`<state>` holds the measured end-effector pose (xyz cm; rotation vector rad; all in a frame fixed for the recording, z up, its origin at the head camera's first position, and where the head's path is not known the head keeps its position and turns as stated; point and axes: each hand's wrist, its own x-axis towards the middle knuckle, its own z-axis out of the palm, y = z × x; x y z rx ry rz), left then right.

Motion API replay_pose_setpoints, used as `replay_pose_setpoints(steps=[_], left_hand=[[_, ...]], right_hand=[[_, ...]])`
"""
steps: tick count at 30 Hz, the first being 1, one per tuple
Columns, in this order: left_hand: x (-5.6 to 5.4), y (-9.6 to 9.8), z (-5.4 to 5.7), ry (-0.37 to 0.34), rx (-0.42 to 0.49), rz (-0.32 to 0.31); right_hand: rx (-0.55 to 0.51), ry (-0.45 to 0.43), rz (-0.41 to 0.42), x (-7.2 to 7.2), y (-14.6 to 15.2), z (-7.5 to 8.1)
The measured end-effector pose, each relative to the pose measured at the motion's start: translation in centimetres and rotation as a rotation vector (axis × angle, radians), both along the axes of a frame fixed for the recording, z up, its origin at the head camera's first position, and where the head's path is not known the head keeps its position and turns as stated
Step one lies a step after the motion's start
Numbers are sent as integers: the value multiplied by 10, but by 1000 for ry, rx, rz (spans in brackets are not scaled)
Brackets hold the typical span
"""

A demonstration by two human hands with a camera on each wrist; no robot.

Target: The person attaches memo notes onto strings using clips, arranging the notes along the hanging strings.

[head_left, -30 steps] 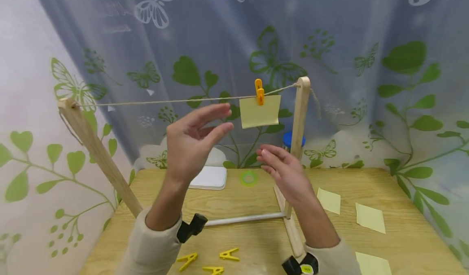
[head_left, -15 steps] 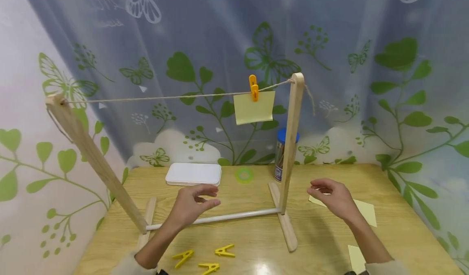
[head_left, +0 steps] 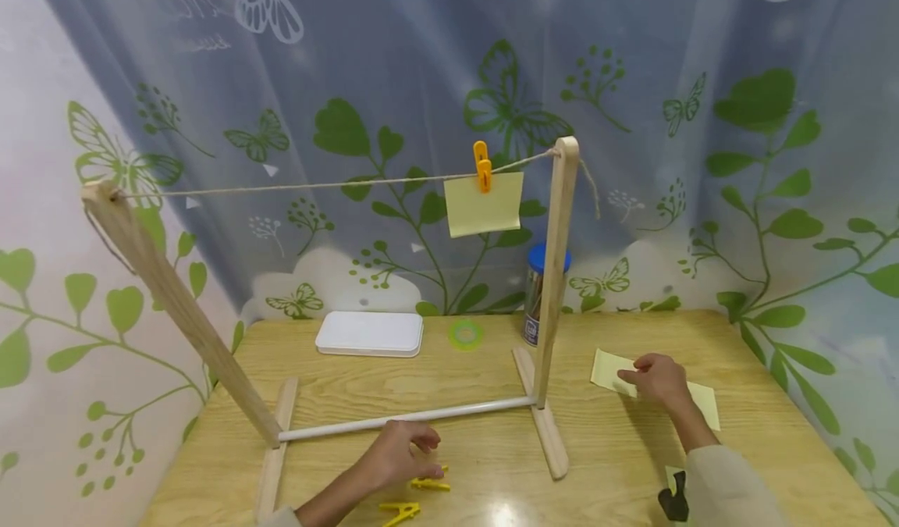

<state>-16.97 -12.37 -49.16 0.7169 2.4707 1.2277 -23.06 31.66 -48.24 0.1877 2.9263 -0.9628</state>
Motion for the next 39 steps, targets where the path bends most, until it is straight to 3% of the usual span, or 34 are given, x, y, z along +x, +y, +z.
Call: replay_pose_setpoints(steps=[5,12,17,28,35,39], left_hand=[[6,4,-9,36,-94,-29],[8,3,-20,22,-100,-29],[9,1,-24,72,-112,-26],[11,2,-19,162,-270,-73],[11,4,-18,188,-318,-72],[11,6,-18,239,-379,-96]], right_hand=[[57,21,-67,-7,4,-13],[63,40,-141,-7,-9,-20],[36,9,-194,-6,-14,-22],[-14,-124,-243,-11,-14,-11],[33,-113,-232,-9,-15,-9],[-7,-131,-254,-9,-14,-11]])
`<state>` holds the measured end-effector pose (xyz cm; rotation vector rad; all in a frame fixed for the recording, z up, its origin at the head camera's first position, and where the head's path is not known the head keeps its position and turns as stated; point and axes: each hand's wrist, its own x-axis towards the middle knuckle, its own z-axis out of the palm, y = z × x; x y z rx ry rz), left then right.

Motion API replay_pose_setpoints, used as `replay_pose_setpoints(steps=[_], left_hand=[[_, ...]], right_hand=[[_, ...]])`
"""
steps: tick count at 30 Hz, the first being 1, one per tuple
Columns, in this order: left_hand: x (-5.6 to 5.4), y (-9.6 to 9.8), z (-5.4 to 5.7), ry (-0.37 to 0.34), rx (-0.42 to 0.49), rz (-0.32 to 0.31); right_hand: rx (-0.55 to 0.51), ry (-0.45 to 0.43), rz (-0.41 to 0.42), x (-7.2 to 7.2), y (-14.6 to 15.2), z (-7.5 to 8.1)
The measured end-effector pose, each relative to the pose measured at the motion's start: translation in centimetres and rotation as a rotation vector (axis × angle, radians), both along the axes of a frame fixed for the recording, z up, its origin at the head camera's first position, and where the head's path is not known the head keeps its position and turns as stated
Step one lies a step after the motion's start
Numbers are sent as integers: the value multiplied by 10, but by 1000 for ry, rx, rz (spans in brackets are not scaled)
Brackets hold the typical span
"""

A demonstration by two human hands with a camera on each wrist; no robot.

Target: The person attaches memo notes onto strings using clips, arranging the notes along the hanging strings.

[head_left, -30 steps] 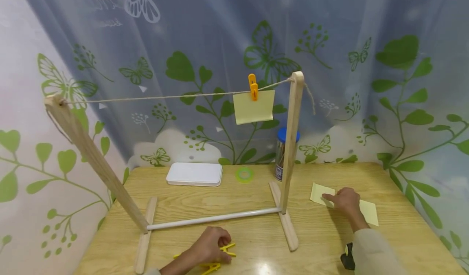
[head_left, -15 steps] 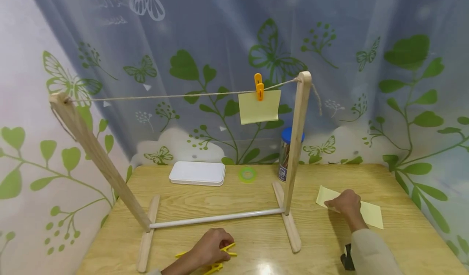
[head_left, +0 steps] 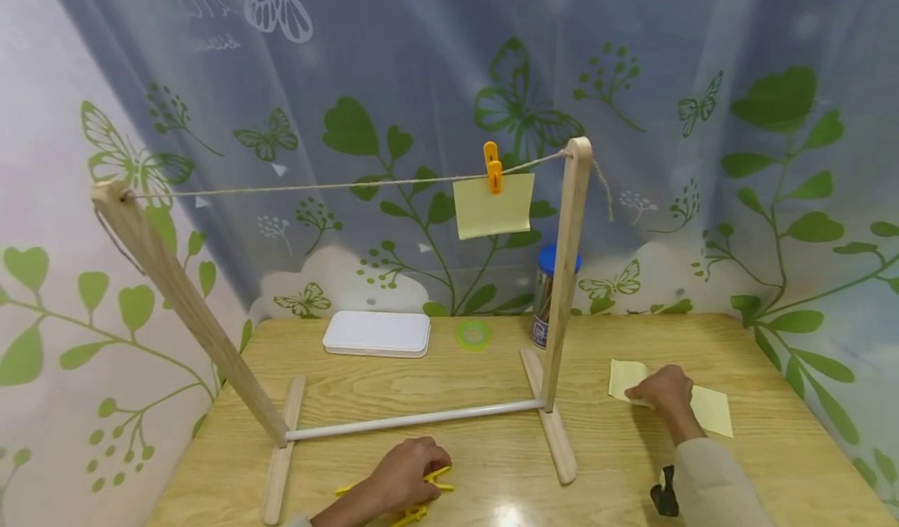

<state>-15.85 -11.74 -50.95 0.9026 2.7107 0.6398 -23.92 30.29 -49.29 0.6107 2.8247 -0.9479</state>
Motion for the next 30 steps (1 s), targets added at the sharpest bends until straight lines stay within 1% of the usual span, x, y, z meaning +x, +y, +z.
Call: replay_pose_setpoints(steps=[3,6,8,11,14,17,18,21,22,23,24,26,28,30], left_hand=[[1,4,1,82,-95,-53],[2,7,2,164,-171,-99],[3,10,2,186,-184,-104],[3,12,3,195,-186,-99],[2,13,2,180,-163,-94],[1,11,2,153,-126,-86],[0,10,2,142,-114,-84],[-1,7,4,102,-75,-74],[-2,6,4,88,-61,-69],[-2,5,5,81,-49,-62],[-3,4,7,67,-35,-50],[-5,1,11,38,-1,-19],[-7,-2,16,9,43,5],[-11,-5,23,-18,85,26]], right_hand=[[-17,-16,-1,0,1,-1],[23,-21,43,-1,1,0],[56,-16,69,-1,-1,0],[94,5,89,-2,-3,-1],[60,18,57,-2,-2,-4],[-19,25,23,1,0,-5],[-29,23,23,1,1,-6],[-49,20,52,3,4,-6],[-47,21,63,2,5,-7],[-24,28,86,2,6,-7],[-10,41,106,2,6,-7],[-34,64,121,1,7,-7],[-84,95,124,2,7,-6],[-179,127,124,3,7,-4]])
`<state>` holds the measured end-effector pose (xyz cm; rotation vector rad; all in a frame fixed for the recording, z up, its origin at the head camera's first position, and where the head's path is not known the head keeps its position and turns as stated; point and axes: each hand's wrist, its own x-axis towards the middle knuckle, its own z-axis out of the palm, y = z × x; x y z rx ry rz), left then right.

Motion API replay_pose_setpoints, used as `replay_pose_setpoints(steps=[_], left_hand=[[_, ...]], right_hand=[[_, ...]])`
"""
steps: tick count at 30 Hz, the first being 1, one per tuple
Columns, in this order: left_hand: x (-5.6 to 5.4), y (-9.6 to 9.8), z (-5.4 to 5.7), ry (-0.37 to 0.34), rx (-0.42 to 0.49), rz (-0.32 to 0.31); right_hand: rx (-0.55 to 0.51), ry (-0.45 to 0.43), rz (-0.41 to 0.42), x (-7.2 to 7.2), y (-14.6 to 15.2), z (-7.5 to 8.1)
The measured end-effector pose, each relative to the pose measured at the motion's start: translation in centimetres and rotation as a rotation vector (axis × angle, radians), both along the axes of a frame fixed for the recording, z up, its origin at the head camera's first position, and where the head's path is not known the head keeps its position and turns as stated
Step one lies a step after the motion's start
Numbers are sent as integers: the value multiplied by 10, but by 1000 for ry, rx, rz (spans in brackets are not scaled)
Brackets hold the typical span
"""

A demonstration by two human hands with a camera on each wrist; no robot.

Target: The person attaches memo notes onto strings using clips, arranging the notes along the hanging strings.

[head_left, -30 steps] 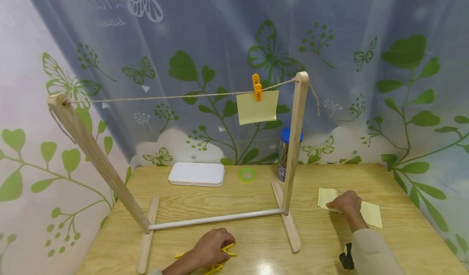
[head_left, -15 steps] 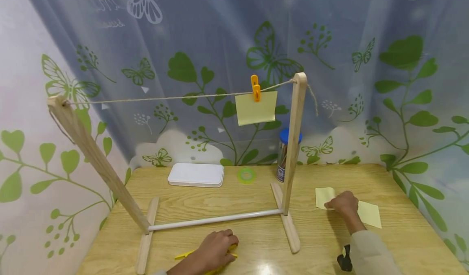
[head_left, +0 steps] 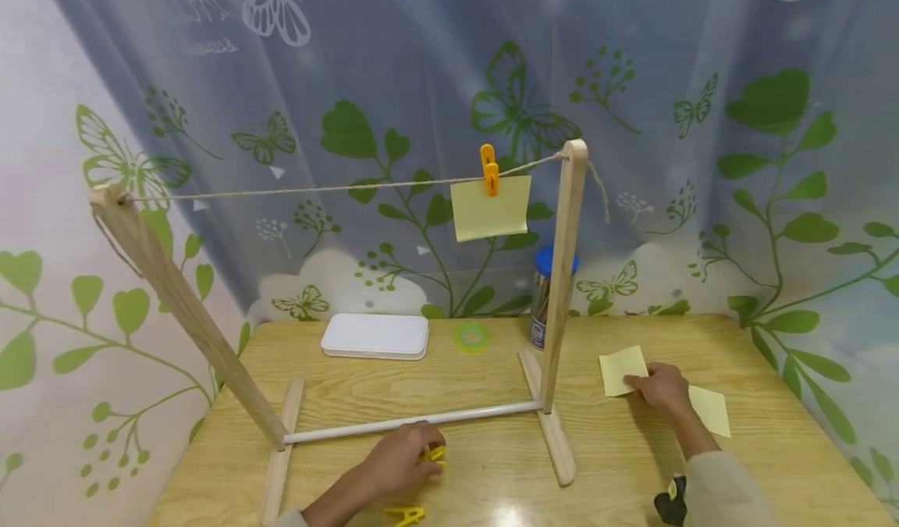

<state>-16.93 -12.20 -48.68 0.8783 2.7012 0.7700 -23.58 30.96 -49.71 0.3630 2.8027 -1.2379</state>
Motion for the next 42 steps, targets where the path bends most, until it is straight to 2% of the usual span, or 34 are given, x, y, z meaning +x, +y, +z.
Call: replay_pose_setpoints(steps=[2,5,10,13,17,21,25,28,33,39,42], left_hand=[[-4,-3,7,-20,42,11],[-7,-8,18,-39,92,27],[-11,-14,37,-13,167,67],[-13,-17,51,11,215,121],[-15,-20,74,77,276,189],[-16,-24,99,157,345,218],[-18,-26,124,225,411,217],[-20,-27,142,279,450,212],[-21,-24,172,361,499,230],[-22,-19,202,398,614,205],[-23,-16,215,418,647,186]], right_hand=[[-75,17,7,3,-2,3],[-119,45,34,9,-6,9],[-145,72,36,26,-11,23],[-183,89,26,39,-12,35],[-245,111,-29,57,-13,49],[-315,176,-147,76,-15,58],[-493,289,-220,88,-24,65],[-671,410,-182,92,-41,71],[-834,563,-56,92,-80,84],[-956,646,73,85,-125,102],[-991,637,83,80,-147,110]])
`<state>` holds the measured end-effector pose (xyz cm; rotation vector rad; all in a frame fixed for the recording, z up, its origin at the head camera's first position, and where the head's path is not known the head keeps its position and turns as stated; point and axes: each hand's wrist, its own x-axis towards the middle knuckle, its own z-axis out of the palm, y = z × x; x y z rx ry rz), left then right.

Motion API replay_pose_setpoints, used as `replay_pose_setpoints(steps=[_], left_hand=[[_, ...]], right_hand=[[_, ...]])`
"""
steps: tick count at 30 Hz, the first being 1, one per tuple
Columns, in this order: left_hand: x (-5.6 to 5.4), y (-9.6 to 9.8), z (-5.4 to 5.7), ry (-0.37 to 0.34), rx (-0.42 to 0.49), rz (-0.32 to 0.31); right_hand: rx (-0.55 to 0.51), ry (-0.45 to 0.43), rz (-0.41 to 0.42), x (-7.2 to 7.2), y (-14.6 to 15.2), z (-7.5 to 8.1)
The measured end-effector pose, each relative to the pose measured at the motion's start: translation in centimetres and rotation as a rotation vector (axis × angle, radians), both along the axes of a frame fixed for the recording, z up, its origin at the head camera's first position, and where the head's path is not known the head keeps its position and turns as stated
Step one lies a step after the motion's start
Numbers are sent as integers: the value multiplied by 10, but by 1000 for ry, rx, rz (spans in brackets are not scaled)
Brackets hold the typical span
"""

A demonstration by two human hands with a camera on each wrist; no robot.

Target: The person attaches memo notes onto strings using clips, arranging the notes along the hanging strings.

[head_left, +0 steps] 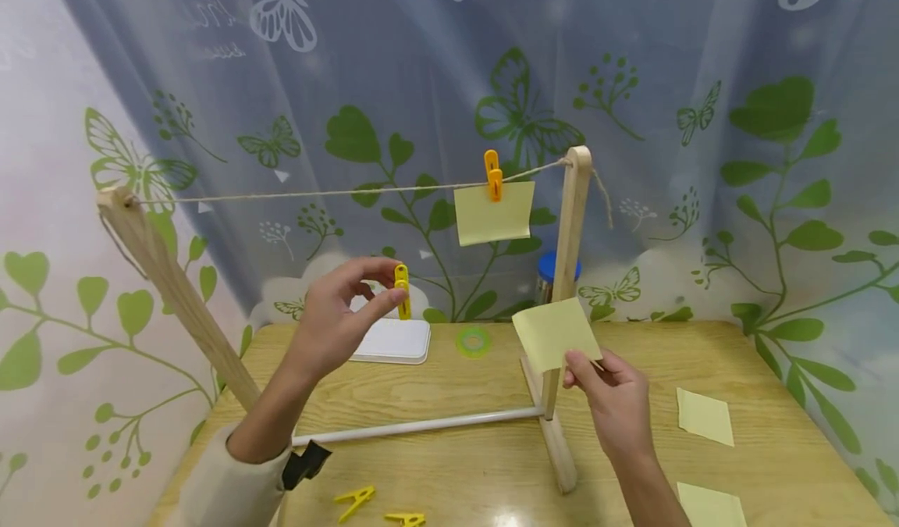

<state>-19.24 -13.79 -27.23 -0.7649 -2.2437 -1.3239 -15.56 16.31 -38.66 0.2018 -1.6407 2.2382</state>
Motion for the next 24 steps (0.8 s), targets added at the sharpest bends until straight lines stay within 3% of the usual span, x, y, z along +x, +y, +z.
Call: replay_pose_setpoints(steps=[4,8,17,24], left_hand=[[0,2,18,27,6,23],[1,5,36,41,47,42],[-3,19,74,146,209,2],[-7,28,91,185,257,48]], right_hand=[[-32,-19,3,-8,-30,10],[-80,22,72,-16,-59,20],[-166,38,234,-34,-99,45],[-243,21,268,-45,-123,58]])
